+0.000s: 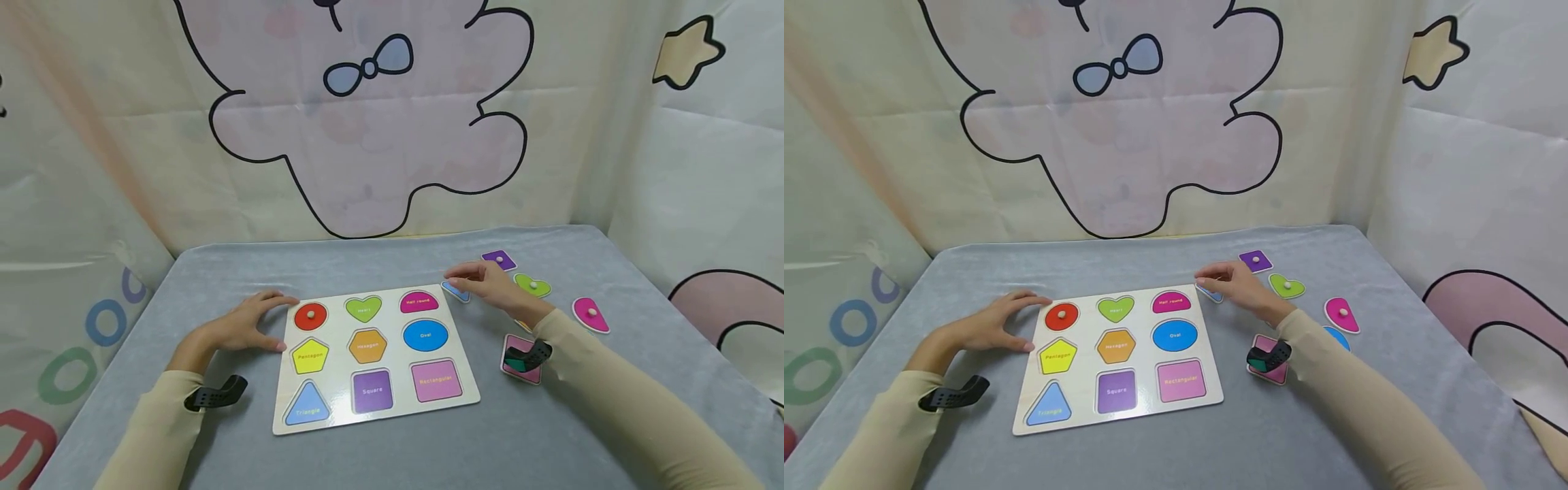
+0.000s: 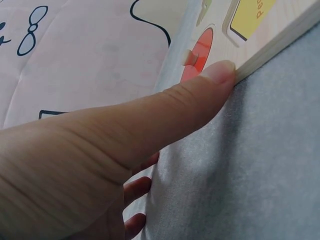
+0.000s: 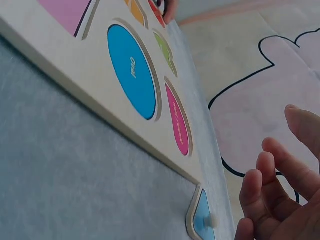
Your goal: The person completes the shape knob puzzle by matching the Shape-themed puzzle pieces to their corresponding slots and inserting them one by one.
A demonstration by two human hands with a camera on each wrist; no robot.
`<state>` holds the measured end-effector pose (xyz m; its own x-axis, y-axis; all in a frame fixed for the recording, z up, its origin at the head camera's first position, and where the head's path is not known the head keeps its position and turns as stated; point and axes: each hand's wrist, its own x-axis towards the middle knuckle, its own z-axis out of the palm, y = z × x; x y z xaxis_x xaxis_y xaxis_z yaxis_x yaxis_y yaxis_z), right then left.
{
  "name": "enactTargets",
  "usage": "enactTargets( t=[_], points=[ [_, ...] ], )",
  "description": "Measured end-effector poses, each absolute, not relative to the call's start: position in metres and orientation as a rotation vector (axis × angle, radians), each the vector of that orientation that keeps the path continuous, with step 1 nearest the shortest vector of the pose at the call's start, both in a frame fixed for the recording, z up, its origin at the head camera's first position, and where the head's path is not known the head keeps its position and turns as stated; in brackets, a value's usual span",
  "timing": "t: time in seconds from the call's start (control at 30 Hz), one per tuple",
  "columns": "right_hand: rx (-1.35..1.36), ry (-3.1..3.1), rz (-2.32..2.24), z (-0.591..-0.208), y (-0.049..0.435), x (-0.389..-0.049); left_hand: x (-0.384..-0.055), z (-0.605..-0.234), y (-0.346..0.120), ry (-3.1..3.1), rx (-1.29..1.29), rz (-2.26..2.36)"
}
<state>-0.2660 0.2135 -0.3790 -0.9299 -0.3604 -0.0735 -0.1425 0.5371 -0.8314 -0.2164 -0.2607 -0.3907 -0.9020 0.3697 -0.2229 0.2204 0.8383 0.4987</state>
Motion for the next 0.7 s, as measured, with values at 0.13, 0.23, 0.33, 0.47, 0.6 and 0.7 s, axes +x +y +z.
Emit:
enactTargets(
  t=[0.13,0.23,0.33,0.47,0.6,0.7],
  points=[
    [-0.407,2.523,-1.368,-0.379,0.226,-0.265,-0.216,-0.391,-0.261,2.701,0.441,0.69],
    [-0.39,2.512,-1.383,-0.376,0.234,-0.264,-0.216,-0.391,-0.26,2.696,0.43,0.704],
    [-0.372,2.518,-1.385,-0.374,0.242,-0.263,-0.216,-0.391,-0.26,2.692,0.431,0.711],
    [-0.347,2.531,-1.369,-0.373,0.254,-0.263,-0.216,-0.391,-0.26,2.689,0.43,0.715],
    [-0.321,2.528,-1.365,-0.374,0.267,-0.266,-0.216,-0.391,-0.26,2.689,0.429,0.716],
    [-0.29,2.535,-1.35,-0.375,0.277,-0.268,-0.216,-0.391,-0.26,2.69,0.434,0.716]
  ],
)
